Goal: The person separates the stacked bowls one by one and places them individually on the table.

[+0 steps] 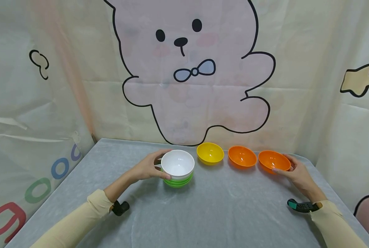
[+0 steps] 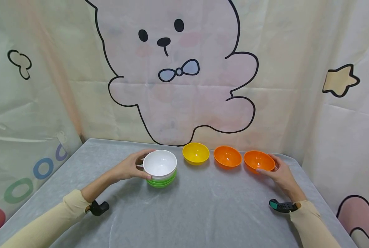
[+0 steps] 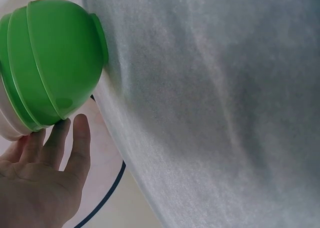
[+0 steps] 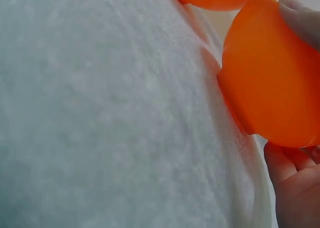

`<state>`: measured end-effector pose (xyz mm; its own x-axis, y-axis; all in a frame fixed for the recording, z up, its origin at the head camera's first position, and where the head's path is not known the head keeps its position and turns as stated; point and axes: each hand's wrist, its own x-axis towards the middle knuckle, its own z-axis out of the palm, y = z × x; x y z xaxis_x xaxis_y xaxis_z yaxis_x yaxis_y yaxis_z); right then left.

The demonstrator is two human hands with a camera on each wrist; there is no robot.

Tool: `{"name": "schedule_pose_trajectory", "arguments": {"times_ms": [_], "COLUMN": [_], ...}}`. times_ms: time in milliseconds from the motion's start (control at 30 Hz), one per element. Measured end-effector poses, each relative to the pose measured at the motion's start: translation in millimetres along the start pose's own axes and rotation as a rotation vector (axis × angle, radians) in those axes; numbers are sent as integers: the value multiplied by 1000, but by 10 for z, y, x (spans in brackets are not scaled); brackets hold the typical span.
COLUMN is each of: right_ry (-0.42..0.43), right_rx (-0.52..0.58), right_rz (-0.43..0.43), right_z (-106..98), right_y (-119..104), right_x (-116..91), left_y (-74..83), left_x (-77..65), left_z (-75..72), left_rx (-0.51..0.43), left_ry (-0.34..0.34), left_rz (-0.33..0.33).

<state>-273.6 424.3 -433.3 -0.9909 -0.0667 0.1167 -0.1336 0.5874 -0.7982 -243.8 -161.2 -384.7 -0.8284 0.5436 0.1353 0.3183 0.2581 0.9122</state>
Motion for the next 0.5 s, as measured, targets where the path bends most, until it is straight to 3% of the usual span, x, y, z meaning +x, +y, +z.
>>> {"name": "schedule_pose_trajectory", "arguments": {"times_ms": [500], "right_ry": [-34], "right_rx": [1], "right_rz": [-5], "right_z": [-42], "right_y": [-16], "right_x": [-49], "left_y": [-2], "left_x": [1], "left_z": [-1], "left_rx": [-8], "left_ry": [-4], "left_rz": [9]}}
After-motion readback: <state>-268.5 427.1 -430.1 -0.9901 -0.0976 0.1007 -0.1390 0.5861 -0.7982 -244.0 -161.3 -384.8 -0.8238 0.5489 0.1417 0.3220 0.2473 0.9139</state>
